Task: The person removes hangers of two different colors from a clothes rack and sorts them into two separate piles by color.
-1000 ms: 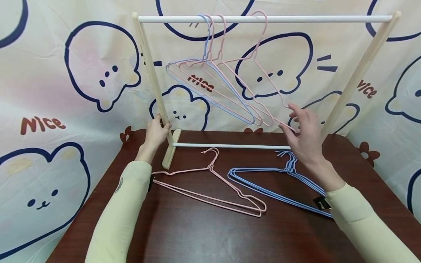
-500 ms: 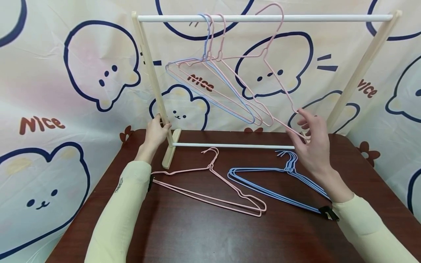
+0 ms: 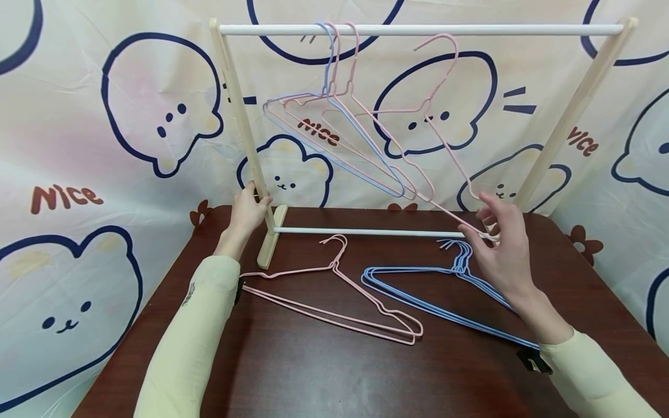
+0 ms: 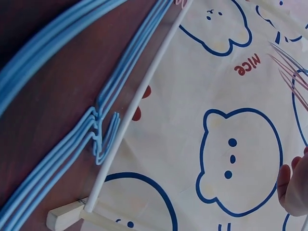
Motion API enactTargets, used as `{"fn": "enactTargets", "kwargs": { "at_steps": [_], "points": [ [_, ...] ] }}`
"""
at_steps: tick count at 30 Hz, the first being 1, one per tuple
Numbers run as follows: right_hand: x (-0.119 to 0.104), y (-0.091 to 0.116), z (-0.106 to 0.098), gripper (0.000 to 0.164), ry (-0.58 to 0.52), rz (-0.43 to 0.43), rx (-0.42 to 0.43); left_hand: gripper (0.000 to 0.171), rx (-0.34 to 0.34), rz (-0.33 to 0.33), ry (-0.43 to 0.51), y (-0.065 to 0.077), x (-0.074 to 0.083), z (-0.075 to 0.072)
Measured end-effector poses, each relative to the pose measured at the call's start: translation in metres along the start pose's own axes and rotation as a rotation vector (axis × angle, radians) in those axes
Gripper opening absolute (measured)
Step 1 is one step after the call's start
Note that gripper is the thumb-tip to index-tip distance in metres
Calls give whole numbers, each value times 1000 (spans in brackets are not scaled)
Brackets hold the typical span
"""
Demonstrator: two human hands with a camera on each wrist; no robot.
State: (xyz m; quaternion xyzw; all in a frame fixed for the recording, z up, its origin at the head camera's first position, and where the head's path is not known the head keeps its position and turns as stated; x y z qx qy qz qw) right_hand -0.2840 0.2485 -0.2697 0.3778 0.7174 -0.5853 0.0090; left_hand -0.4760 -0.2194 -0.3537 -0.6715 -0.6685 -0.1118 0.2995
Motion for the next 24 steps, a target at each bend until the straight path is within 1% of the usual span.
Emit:
{"fn": "enactTargets", "kwargs": {
  "at_steps": [4,11,16,24],
  "points": [
    [1,7,-1,77,3,31,-8,41,0,-4,2,1,0,0],
    [9,24,1,76,-32,191,-32,39,6,3,7,1,1,0],
    [9,35,4,76,-43,236,-71,38,-2,5,15,1,2,1],
    [15,51,13,66,-101,338,-138,37,1,2,14,1,0,1]
  ]
}}
Point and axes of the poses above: each hand's wrist, its own y-axis away from the middle knuckle, its own z-axis out of the palm, x = y × z, the point moved 10 cm from there along -y, towards the middle knuckle, and after that the axes turned 14 degrees about -y, right-handed, at the moved point
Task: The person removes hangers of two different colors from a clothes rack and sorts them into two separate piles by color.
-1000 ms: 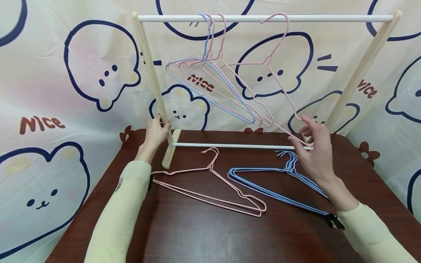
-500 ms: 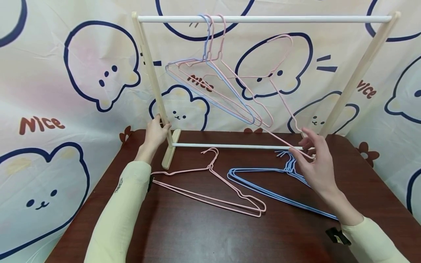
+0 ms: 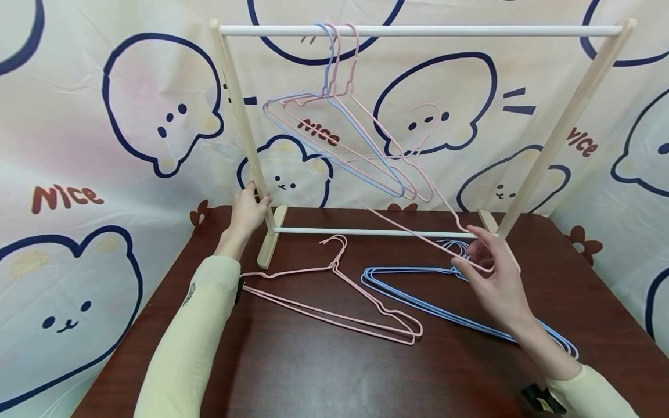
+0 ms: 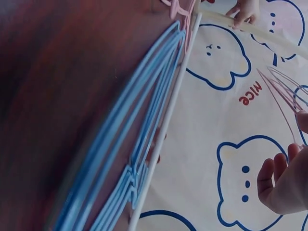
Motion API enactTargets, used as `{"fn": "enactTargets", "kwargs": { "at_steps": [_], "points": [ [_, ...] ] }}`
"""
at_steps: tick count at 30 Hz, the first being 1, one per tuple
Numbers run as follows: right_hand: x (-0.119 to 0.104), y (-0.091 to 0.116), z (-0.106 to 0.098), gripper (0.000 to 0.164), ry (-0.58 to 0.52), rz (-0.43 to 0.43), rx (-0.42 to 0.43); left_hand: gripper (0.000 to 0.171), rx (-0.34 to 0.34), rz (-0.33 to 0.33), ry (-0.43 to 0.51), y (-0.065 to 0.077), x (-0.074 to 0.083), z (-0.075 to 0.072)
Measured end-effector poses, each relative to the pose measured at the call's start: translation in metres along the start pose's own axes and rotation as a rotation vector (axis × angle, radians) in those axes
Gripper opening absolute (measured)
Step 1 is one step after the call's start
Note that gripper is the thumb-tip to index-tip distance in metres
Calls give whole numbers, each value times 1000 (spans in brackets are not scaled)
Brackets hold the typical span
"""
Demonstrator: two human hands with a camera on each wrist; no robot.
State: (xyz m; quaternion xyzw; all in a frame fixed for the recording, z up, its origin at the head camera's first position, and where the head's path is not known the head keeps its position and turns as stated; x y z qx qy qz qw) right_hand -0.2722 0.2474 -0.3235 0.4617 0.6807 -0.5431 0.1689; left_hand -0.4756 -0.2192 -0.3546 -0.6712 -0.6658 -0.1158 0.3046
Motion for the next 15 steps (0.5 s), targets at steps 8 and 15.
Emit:
{"fn": "enactTargets", "kwargs": {
  "at_steps": [8,15],
  "points": [
    [7,14,18,61,-56,62,-95,39,-2,-3,-17,0,-1,1],
    [18,28,37,59,-56,186,-204,39,13,3,-19,0,0,0]
  ]
}}
Point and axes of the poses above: each hand's wrist, its own y-axis away from the middle knuckle, its own z-axis out of the palm, x = y × z, the point moved 10 cm from there along -y, towards the middle knuckle, and after that the axes turned 14 degrees about -y, right-handed, at the moved point
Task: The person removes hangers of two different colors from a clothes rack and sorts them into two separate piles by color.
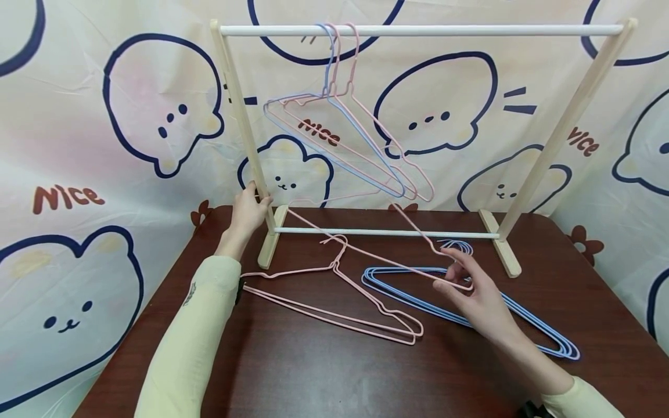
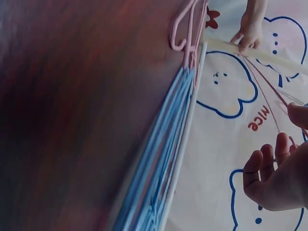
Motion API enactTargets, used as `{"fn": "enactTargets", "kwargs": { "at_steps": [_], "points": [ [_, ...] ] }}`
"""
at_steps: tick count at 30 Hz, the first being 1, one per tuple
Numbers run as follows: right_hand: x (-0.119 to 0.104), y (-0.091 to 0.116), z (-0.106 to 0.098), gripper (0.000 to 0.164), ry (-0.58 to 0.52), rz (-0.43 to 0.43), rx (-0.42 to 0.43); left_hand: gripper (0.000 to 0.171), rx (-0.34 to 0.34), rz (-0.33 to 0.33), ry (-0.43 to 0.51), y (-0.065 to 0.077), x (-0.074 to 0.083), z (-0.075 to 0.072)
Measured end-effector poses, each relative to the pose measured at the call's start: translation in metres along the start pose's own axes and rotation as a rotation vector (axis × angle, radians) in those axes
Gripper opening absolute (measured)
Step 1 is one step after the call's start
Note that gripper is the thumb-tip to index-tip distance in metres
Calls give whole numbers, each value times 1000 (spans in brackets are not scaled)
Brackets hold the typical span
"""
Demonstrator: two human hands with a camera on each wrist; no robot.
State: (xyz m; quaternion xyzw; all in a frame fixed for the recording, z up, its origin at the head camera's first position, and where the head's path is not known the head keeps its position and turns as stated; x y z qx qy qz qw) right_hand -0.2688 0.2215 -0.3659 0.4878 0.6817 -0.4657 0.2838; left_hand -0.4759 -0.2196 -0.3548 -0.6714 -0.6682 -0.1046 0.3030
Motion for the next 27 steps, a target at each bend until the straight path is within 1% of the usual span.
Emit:
{"fn": "enactTargets", "kwargs": {
  "at_steps": [3,6,10,16,19,24,27],
  "points": [
    [3,3,12,56,-40,27,-47,37,3,2,-2,0,0,-1],
    [5,6,23,53,-72,37,-86,36,8,5,-7,1,1,-2],
    [9,10,36,52,-96,68,-121,36,12,5,-1,1,1,-2],
    [13,15,54,49,-166,100,-174,36,20,9,-4,-1,1,-2],
    [15,17,63,48,-177,114,-206,36,21,10,-14,-1,2,-2],
    [20,20,73,48,-176,168,-238,35,21,6,-13,0,1,-2],
    [21,20,78,49,-180,172,-250,35,22,2,-8,0,1,-2]
  ]
}}
Point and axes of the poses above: each hand's wrist, its own y-axis away from the middle knuckle, its own z-axis out of the palm, x = y × z, the point moved 10 cm from there along -y, towards the middle knuckle, and after that the axes turned 14 degrees about -y, right-handed, at the moved point
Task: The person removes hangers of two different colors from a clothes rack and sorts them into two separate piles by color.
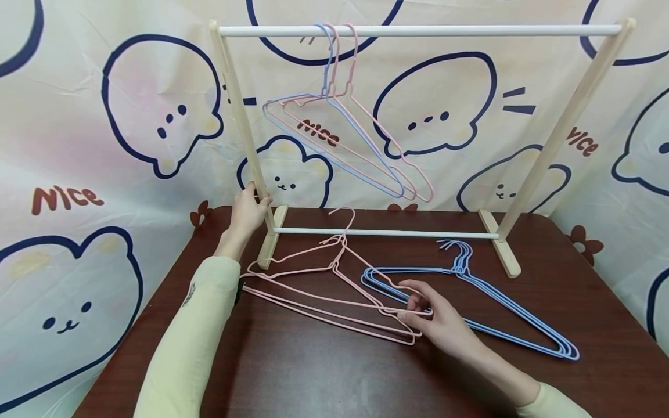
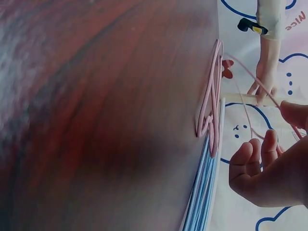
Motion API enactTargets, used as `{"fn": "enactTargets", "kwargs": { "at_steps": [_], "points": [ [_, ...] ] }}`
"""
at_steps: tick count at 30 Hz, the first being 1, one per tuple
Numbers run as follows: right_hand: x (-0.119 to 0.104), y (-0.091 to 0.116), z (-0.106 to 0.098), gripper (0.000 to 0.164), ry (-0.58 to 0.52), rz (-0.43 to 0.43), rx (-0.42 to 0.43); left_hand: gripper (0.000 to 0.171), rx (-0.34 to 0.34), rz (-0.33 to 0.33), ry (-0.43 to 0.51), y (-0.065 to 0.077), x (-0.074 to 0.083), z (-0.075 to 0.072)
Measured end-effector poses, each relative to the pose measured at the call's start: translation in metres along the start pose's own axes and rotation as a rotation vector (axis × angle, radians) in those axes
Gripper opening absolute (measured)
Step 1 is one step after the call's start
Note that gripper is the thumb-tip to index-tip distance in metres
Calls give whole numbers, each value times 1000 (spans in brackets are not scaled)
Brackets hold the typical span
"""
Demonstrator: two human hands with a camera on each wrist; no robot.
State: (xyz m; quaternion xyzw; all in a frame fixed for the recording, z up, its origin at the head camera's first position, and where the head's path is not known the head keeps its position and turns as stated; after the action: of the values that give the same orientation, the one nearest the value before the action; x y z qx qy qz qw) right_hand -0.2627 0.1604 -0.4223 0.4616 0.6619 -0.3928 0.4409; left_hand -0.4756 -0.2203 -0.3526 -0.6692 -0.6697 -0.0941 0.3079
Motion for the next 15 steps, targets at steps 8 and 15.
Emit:
{"fn": "enactTargets", "kwargs": {
  "at_steps": [8,15],
  "points": [
    [5,-1,7,51,-2,61,-14,35,-1,3,-2,-1,-1,1],
    [13,-1,5,49,15,166,-11,35,-7,2,6,0,-1,1]
  ]
}}
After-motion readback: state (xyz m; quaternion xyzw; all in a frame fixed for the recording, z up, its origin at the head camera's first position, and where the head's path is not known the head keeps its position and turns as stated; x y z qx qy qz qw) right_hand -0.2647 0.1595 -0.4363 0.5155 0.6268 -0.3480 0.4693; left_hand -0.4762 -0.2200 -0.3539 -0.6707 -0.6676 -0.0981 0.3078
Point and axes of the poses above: each hand's wrist, its own y-axis away from the middle knuckle, its own z-axis out of the palm, x = y × z, the point moved 10 cm from there along -y, towards the middle knuckle, and after that the axes turned 14 degrees about -y, right-handed, at the moved point
